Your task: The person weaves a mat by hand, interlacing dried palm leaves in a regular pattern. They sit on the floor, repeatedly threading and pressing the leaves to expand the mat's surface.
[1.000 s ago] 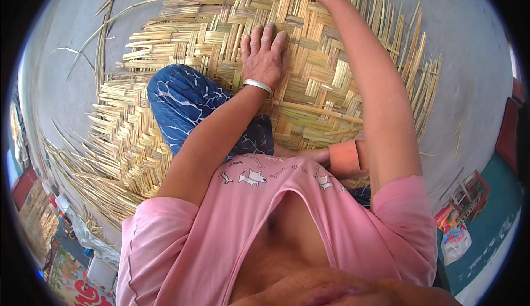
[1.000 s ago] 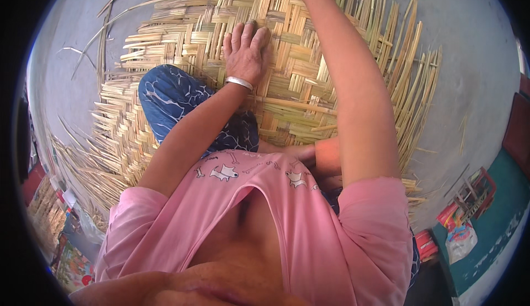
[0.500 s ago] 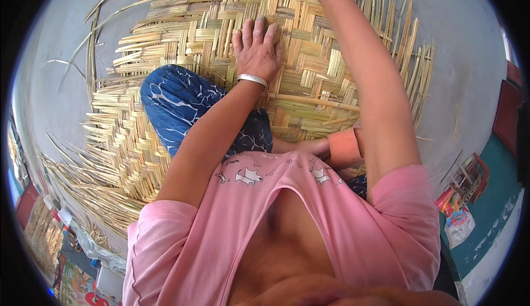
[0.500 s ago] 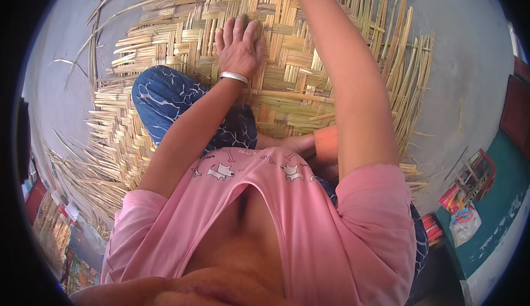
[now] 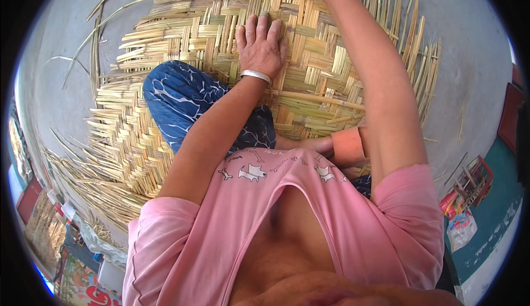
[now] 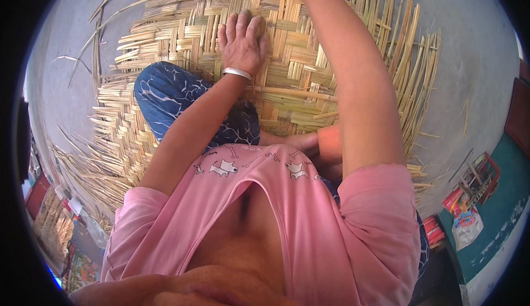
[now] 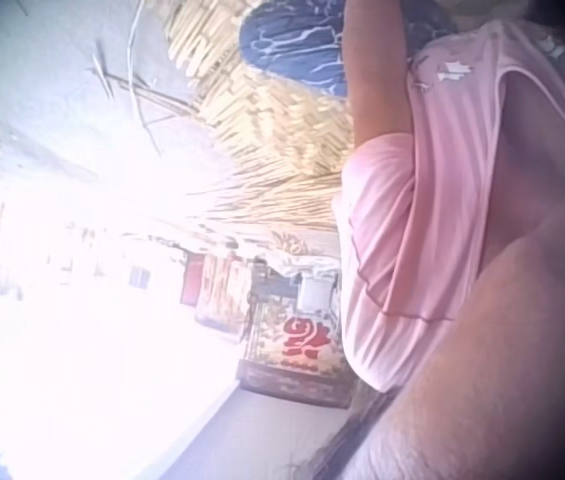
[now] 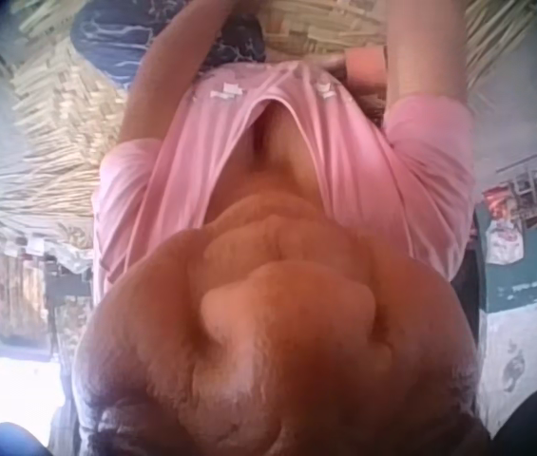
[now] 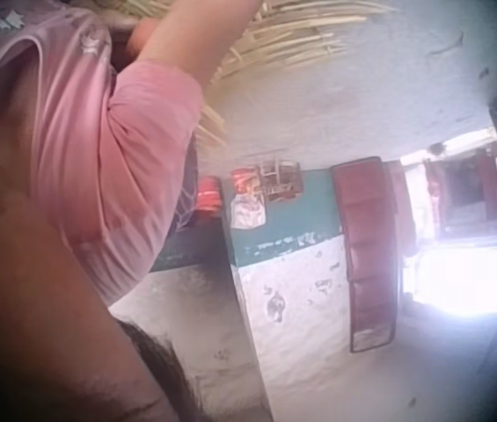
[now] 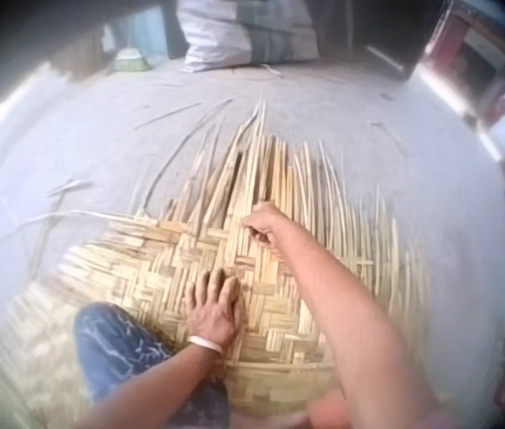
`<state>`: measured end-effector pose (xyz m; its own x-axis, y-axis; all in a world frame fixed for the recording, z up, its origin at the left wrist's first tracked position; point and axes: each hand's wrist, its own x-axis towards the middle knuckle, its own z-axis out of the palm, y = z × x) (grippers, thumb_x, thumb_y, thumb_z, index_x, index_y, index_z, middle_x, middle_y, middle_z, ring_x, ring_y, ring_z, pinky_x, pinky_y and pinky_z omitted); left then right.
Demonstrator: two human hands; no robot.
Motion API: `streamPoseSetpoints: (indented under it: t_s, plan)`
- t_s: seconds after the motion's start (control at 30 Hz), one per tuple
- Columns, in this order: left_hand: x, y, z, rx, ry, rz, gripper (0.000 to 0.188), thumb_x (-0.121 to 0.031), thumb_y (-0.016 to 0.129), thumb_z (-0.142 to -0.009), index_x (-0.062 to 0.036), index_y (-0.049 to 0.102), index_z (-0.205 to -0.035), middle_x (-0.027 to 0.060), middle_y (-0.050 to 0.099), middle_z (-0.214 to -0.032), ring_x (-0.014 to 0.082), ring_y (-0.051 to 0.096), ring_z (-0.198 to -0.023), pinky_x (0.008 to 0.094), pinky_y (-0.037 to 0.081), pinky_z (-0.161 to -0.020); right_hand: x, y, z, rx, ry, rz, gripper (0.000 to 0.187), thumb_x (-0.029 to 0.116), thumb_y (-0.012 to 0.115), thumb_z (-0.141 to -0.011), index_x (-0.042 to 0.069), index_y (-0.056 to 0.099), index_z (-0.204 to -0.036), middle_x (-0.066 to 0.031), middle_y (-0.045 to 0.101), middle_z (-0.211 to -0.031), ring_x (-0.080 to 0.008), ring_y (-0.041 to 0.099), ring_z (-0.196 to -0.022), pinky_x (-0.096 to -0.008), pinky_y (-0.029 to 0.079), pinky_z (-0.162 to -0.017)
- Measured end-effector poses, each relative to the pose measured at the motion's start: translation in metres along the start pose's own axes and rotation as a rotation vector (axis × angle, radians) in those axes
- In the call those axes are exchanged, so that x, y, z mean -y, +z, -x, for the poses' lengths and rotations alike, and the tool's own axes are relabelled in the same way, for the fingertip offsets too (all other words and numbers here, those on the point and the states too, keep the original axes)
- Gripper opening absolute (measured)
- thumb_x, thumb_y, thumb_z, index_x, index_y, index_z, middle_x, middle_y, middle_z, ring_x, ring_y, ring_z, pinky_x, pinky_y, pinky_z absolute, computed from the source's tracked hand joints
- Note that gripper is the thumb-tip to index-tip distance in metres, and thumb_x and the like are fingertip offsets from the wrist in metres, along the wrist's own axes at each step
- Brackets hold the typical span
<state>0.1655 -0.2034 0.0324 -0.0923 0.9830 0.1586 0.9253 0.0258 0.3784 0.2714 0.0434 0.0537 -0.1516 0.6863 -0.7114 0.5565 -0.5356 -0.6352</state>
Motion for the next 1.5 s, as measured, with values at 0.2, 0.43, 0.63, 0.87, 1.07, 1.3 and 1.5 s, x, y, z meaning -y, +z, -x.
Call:
streamPoseSetpoints:
  t_s: [0.2,0.43,0.63,0.87,1.07,1.3,1.5]
  plan:
    - [0.002,0.004,0.001,-0.026,0.003,-0.016,0.049,-0.04,0.062,-0.096,-0.0204,0.057,-0.14,0.0098,0.048,-0.152,0.0356,0.035,-0.147,0.0547,0.02,-0.122,-0.003,-0.004,0.022,0.031,-0.039,-0.05,0.016,0.012,0.076,-0.093,0.001,0.064,-0.093,-0.0111,0.067,-0.07,-0.0152,0.059,-0.054,-0.0327,0.046,-0.046]
    - [-0.001,0.005,0.0,-0.051,0.024,-0.015,0.048,-0.04,0.062,-0.095,-0.0204,0.057,-0.139,0.0093,0.05,-0.151,0.0357,0.036,-0.146,0.0551,0.021,-0.121,-0.02,-0.008,0.031,0.006,-0.155,0.139,0.019,0.012,0.077,-0.09,-0.001,0.071,-0.102,-0.0118,0.073,-0.082,-0.0167,0.066,-0.063,-0.032,0.052,-0.053]
    - [0.001,0.004,0.0,-0.058,0.016,-0.009,0.048,-0.038,0.063,-0.094,-0.0196,0.058,-0.138,0.0096,0.05,-0.15,0.0362,0.037,-0.145,0.0561,0.022,-0.12,-0.03,0.002,0.036,-0.041,-0.425,0.561,0.032,0.02,0.075,-0.085,0.0,0.072,-0.11,-0.0174,0.074,-0.095,-0.0272,0.071,-0.088,-0.0406,0.057,-0.082]
    - [0.002,0.006,-0.001,-0.062,0.024,0.021,0.046,-0.038,0.062,-0.094,-0.0193,0.059,-0.136,0.0104,0.049,-0.151,0.0365,0.036,-0.145,0.0577,0.021,-0.12,-0.03,0.005,0.059,-0.082,-0.454,0.559,0.044,0.02,0.073,-0.085,0.0,0.069,-0.123,-0.0224,0.073,-0.11,-0.0318,0.071,-0.1,-0.0424,0.056,-0.091]
    - [0.002,0.007,0.0,-0.072,0.031,0.013,0.046,-0.036,0.062,-0.094,-0.0202,0.058,-0.137,0.0093,0.05,-0.15,0.0362,0.037,-0.145,0.0562,0.022,-0.12,-0.036,0.004,0.063,-0.058,-0.401,0.382,0.049,0.025,0.072,-0.085,0.001,0.066,-0.128,-0.0219,0.072,-0.11,-0.0323,0.07,-0.101,-0.043,0.056,-0.092]
    - [0.002,0.006,0.0,-0.063,0.028,0.016,0.046,-0.037,0.062,-0.094,-0.0209,0.058,-0.137,0.0081,0.049,-0.15,0.0353,0.037,-0.145,0.0557,0.021,-0.12,-0.032,0.003,0.07,-0.049,-0.507,0.612,0.049,0.025,0.072,-0.085,0.003,0.067,-0.128,-0.0216,0.072,-0.11,-0.0335,0.069,-0.099,-0.0438,0.055,-0.094]
    - [0.002,0.008,0.0,-0.074,0.037,0.004,0.046,-0.037,0.061,-0.094,-0.0208,0.058,-0.137,0.0087,0.05,-0.15,0.0353,0.038,-0.144,0.056,0.022,-0.12,-0.055,0.006,0.045,-0.169,-0.621,0.589,0.038,0.025,0.068,-0.09,0.003,0.069,-0.121,-0.0204,0.071,-0.109,-0.0353,0.068,-0.1,-0.046,0.054,-0.093]
